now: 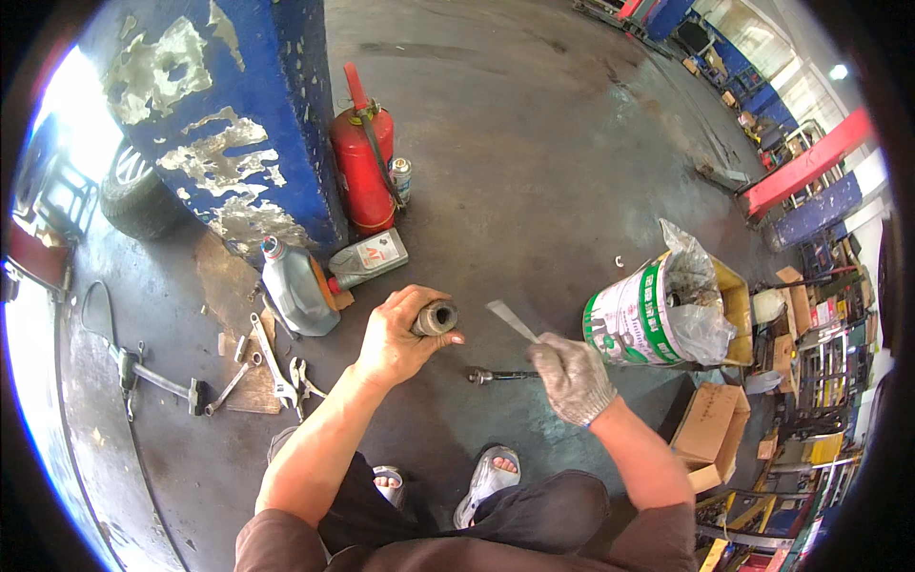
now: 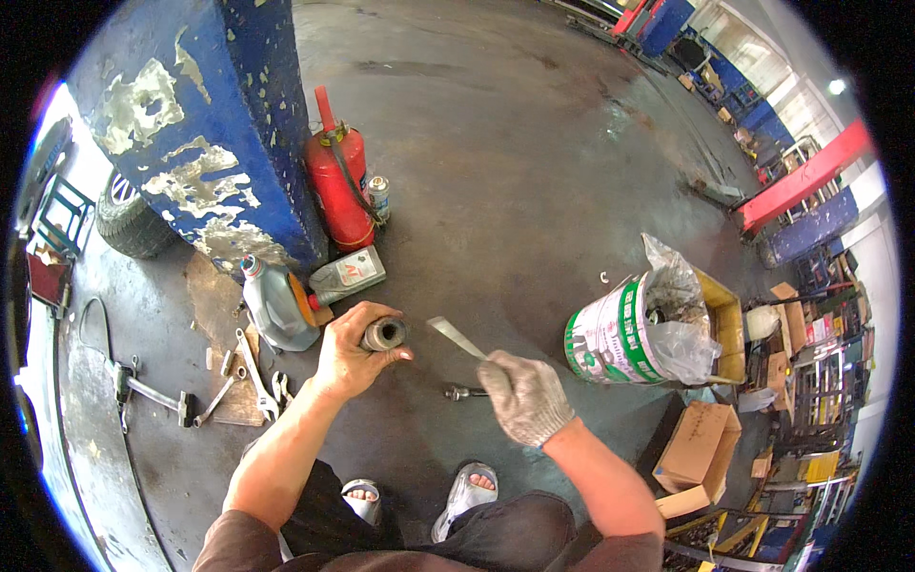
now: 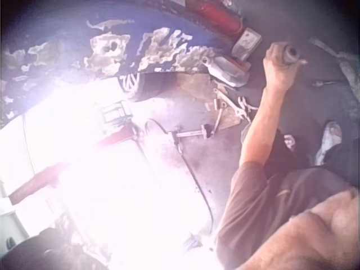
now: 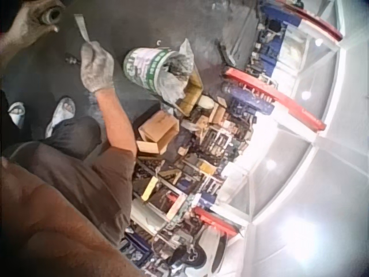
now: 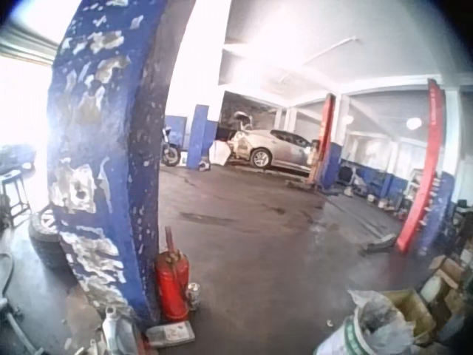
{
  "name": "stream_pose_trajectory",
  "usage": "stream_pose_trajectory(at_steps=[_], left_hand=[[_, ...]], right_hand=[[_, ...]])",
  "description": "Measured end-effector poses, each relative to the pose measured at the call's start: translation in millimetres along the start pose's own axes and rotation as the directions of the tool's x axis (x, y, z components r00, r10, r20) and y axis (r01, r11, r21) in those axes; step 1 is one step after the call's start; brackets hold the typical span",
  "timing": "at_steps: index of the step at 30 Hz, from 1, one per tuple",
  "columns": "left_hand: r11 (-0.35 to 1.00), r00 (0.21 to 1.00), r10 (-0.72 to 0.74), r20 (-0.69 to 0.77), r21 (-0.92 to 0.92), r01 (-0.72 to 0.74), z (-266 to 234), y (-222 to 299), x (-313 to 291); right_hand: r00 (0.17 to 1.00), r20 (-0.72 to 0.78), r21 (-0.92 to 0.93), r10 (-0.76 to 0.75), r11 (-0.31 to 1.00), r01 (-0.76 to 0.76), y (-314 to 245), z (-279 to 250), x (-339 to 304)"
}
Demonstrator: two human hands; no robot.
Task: The person picks up a cylindrical rubber boot and uses a metal tool to scrape and clean its interior and exterior surfaces. The person repeatedly rotates and manipulates the boot while working in a garage setting.
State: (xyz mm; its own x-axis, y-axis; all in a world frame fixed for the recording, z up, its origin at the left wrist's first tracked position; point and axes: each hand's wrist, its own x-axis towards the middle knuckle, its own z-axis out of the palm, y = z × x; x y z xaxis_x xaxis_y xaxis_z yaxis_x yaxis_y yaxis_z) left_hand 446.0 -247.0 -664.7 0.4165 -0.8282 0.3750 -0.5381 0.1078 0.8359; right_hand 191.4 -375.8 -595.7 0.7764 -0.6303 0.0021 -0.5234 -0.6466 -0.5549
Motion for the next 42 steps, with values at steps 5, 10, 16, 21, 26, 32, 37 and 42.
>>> stream_pose_trajectory(at_steps=[5, 10, 16, 21, 26, 32, 37, 42], left_hand=[[0.984, 0.991, 0.133, -0.015, 0.118, -0.130, 6.9, 12.0, 3.4], [0.938, 0.961, 0.273, 0.048, 0.208, -0.277, 23.7, 20.6, 9.4], [0.990, 0.992, 0.115, 0.054, 0.082, -0.119, 38.5, 25.9, 6.1], [1.000, 1.000, 0.022, -0.009, 0.016, -0.022, 51.0, 27.7, 1.6], [0.999, 0.998, -0.032, -0.060, -0.006, 0.032, 63.5, 27.6, -1.9], [0.993, 0.983, -0.118, -0.139, -0.037, 0.114, 77.5, 26.1, -1.3], [0.992, 0.983, -0.118, -0.137, -0.067, 0.110, 101.7, 39.4, -7.2], [0.994, 0.988, -0.061, -0.143, -0.098, 0.047, 89.5, 34.7, -1.3]], right_hand=[[0.987, 0.101, -0.308, -0.123, 0.940, 0.149, -46.5, -27.9, 22.2], [0.984, 0.123, -0.486, -0.129, 0.856, 0.173, -45.1, -45.4, 22.2], [0.989, 0.148, -0.411, -0.028, 0.908, 0.087, -35.0, -45.5, 12.9], [0.991, 0.128, -0.121, 0.035, 0.992, -0.019, -14.8, -32.9, 3.3], [0.994, 0.104, 0.108, 0.044, 0.993, -0.055, -4.1, -15.5, -2.6], [0.979, 0.146, 0.225, 0.141, 0.959, -0.172, -0.4, -8.4, -8.8], [0.990, 0.079, 0.417, 0.120, 0.898, -0.142, -3.8, -3.6, -5.4], [0.988, 0.153, 0.137, -0.033, 0.991, 0.012, -1.2, -41.7, -6.2]])
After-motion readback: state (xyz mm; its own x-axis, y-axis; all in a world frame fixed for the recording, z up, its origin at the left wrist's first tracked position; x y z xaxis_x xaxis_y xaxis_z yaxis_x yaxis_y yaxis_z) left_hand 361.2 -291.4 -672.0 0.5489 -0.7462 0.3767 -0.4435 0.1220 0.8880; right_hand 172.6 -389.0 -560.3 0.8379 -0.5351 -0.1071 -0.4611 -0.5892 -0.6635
